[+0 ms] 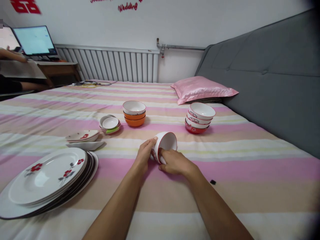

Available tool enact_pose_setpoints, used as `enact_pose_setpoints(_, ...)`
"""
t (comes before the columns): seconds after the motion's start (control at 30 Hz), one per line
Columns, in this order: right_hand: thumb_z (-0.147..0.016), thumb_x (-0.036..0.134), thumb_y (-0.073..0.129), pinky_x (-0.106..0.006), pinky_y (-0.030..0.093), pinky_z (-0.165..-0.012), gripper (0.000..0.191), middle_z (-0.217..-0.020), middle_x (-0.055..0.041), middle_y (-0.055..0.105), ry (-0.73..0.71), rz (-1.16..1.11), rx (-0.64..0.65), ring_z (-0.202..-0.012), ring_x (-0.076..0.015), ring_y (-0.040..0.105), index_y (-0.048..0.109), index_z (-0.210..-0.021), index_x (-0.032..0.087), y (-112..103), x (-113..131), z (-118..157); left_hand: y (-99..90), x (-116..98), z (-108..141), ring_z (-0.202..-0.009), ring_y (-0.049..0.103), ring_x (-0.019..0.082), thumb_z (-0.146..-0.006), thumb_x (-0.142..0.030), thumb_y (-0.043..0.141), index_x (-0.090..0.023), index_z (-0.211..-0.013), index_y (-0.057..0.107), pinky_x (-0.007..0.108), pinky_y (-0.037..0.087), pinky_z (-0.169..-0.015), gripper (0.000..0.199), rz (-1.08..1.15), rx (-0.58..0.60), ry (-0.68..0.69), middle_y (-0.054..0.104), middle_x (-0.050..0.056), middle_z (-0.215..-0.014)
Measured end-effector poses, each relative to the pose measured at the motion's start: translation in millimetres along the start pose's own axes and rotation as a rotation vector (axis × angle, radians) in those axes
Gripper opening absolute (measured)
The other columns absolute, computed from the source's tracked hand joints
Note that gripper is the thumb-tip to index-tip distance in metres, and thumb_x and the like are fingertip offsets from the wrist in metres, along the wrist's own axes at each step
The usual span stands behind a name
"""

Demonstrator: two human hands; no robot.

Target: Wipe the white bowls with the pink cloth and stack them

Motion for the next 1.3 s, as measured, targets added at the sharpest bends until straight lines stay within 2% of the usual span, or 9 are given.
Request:
enact_pose_setpoints(0.27, -0.077, 0.018, 0.057, -0.033, 0.040, -0.071, 0.039, -0.110, -0.0115, 0.070, 0.065, 0.048, -0.023, -0.100, -0.0304, 0.065, 0.057, -0.116, 0.023, -1, -4, 2, -6.9, 3, -3, -0.056, 0.060, 0.017, -0.063, -0.051, 0.077, -0.015, -0.078, 0.065, 0.025, 0.044, -0.052, 0.041, 0.000, -0.059, -0.018, 0.062, 0.001, -0.057)
enact_pose_setpoints(0.57, -0.080, 0.027, 0.058, -0.031, 0.038, -0.067, 0.035, -0.106, -0.0123, 0.070, 0.002, 0.066, -0.030, -0.095, -0.0295, 0.066, 0.059, -0.114, 0.021, -7, -3, 0, -2.2, -2, 1, -0.063, 0.061, 0.016, -0.068, -0.054, 0.073, -0.016, -0.086, 0.067, 0.025, 0.045, -0.059, 0.042, -0.104, -0.024, -0.016, 0.067, 0.003, -0.073)
enact_pose_setpoints(0.67, -0.081, 0.030, 0.057, -0.031, 0.038, -0.068, 0.032, -0.105, -0.0120, 0.070, -0.029, -0.003, -0.063, -0.093, -0.0288, 0.065, 0.061, -0.112, 0.021, -13, -1, 1, -4.9, -6, 2, -0.061, 0.059, 0.014, -0.068, -0.052, 0.070, -0.017, -0.085, 0.067, 0.023, 0.043, -0.057, 0.039, -0.081, -0.063, -0.007, 0.065, 0.001, -0.070)
enact_pose_setpoints(0.77, -0.081, 0.030, 0.058, -0.031, 0.041, -0.071, 0.027, -0.103, -0.0097, 0.071, -0.104, -0.221, -0.117, -0.091, -0.0258, 0.064, 0.065, -0.105, 0.020, -20, 5, 0, -6.4, -6, 3, -0.053, 0.053, 0.012, -0.068, -0.052, 0.067, -0.016, -0.076, 0.066, 0.023, 0.039, -0.051, 0.037, -0.044, -0.081, -0.005, 0.061, 0.000, -0.062)
enact_pose_setpoints(0.87, -0.079, 0.028, 0.059, -0.028, 0.043, -0.070, 0.023, -0.092, -0.0064, 0.070, -0.140, -0.630, -0.176, -0.082, -0.0205, 0.062, 0.066, -0.097, 0.017, -29, 4, 0, -3.5, -9, 3, -0.053, 0.054, 0.013, -0.070, -0.052, 0.064, -0.014, -0.072, 0.066, 0.023, 0.038, -0.050, 0.038, -0.049, -0.052, 0.031, 0.061, 0.002, -0.061)
enact_pose_setpoints(0.97, -0.075, 0.031, 0.065, -0.025, 0.044, -0.064, 0.026, -0.079, -0.0028, 0.068, -0.055, -1.124, -0.197, -0.070, -0.0164, 0.060, 0.066, -0.096, 0.016, -29, -10, -1, -0.5, -19, 4, -0.062, 0.058, 0.016, -0.071, -0.048, 0.064, -0.013, -0.075, 0.069, 0.025, 0.043, -0.056, 0.035, -0.083, -0.028, 0.126, 0.066, 0.004, -0.068)
enact_pose_setpoints(1.07, -0.065, 0.034, 0.075, -0.024, 0.043, -0.060, 0.032, -0.072, -0.0010, 0.067, 0.040, -1.468, -0.235, -0.065, -0.0147, 0.059, 0.067, -0.090, 0.015, -27, -25, -1, 1.8, -30, 6, -0.075, 0.062, 0.019, -0.070, -0.043, 0.068, -0.013, -0.082, 0.073, 0.026, 0.046, -0.066, 0.033, -0.127, -0.023, 0.221, 0.071, 0.007, -0.081)
enact_pose_setpoints(1.17, -0.062, 0.035, 0.078, -0.023, 0.043, -0.058, 0.033, -0.067, -0.0006, 0.066, 0.054, -1.618, -0.238, -0.061, -0.0141, 0.058, 0.066, -0.085, 0.015, -26, -28, -3, 5.9, -30, 7, -0.083, 0.063, 0.022, -0.068, -0.042, 0.074, -0.013, -0.094, 0.074, 0.029, 0.047, -0.072, 0.039, -0.165, 0.006, 0.209, 0.073, 0.009, -0.093)
enact_pose_setpoints(1.3, -0.064, 0.036, 0.079, -0.023, 0.045, -0.056, 0.032, -0.066, 0.0007, 0.065, 0.062, -1.626, -0.237, -0.058, -0.0122, 0.056, 0.065, -0.084, 0.016, -22, -24, -5, 9.7, -25, 6, -0.084, 0.065, 0.024, -0.066, -0.044, 0.078, -0.012, -0.104, 0.073, 0.031, 0.048, -0.073, 0.050, -0.190, 0.052, 0.152, 0.073, 0.012, -0.100)
Point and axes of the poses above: each hand's wrist, its own z-axis away from the middle knuckle, its own y-axis out of the palm, x = y × z, the point moved 10 cm from there along -z, towards the middle knuckle
